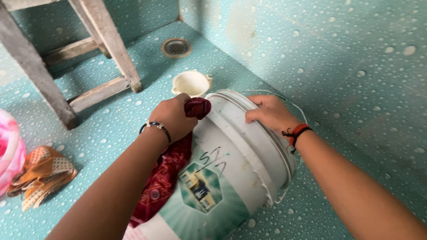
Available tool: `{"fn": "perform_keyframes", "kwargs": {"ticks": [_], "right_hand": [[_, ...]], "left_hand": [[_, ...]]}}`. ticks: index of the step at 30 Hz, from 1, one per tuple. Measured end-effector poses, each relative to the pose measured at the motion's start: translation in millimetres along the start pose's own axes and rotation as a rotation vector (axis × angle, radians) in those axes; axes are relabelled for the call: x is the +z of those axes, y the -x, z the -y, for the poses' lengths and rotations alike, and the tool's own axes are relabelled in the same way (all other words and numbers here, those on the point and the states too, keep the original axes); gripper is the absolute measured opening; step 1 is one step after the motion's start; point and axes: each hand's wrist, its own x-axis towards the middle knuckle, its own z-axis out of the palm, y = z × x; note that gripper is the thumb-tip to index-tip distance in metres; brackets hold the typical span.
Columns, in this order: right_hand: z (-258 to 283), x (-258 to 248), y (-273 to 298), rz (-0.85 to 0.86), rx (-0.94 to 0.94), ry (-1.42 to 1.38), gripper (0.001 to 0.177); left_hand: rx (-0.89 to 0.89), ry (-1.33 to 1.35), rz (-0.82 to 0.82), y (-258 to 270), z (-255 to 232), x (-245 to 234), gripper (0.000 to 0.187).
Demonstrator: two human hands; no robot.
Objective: The person wipes a small black container, a red bottle, and a white bucket using a maroon cloth. They also move a detergent packet and a clothes hanger onto a small wooden stool. The actions occur in a wet tiled room with water droplets on the floor and walls.
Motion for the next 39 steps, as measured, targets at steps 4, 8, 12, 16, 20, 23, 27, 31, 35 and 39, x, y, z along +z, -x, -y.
{"fn": "perform_keyframes", "kwargs": {"ticks": [4,8,12,16,20,23,27,31,35,39], "right_hand": [[0,9,-12,-0.011,0.027,0.106,0.063],[17,23,-7,-0.297,-0.464,0.835,0.077],[44,46,19,-0.063,-0.905,0.421,0.081],[56,78,28,-0.026,-0.906,0.167,0.071],[37,65,5,-0.302,-0.761,0.077,0.034],[19,20,-22,-0.608,-0.723,-0.074,0.032],[-11,-38,-21,-0.92,-0.705,0.786,0.01],[-34,-31,-13,-0.337,-0.116,0.871,0.063],[-50,10,-2,-0.39,-0.255,0.744,0.064],[-38,22,-8,-0.779,-0.611,0.275,0.038]], "left_hand": [[0.018,0.011,0.006,-4,12,6,0.05],[0.033,0.084,-0.037,-10,17,12,0.054],[0.008,0.322,-0.056,-16,12,18,0.069],[0.044,0.721,0.017,-16,-5,20,0.076],[0.036,0.776,-0.015,-22,-11,15,0.071],[-0.043,0.466,-0.11,-24,0,14,0.066],[-0.011,0.029,0.087,-17,17,21,0.062],[0.01,-0.03,0.135,-10,28,24,0.066],[-0.016,-0.038,0.162,-2,28,23,0.067],[-0.021,-0.019,0.131,8,24,20,0.071]]}}
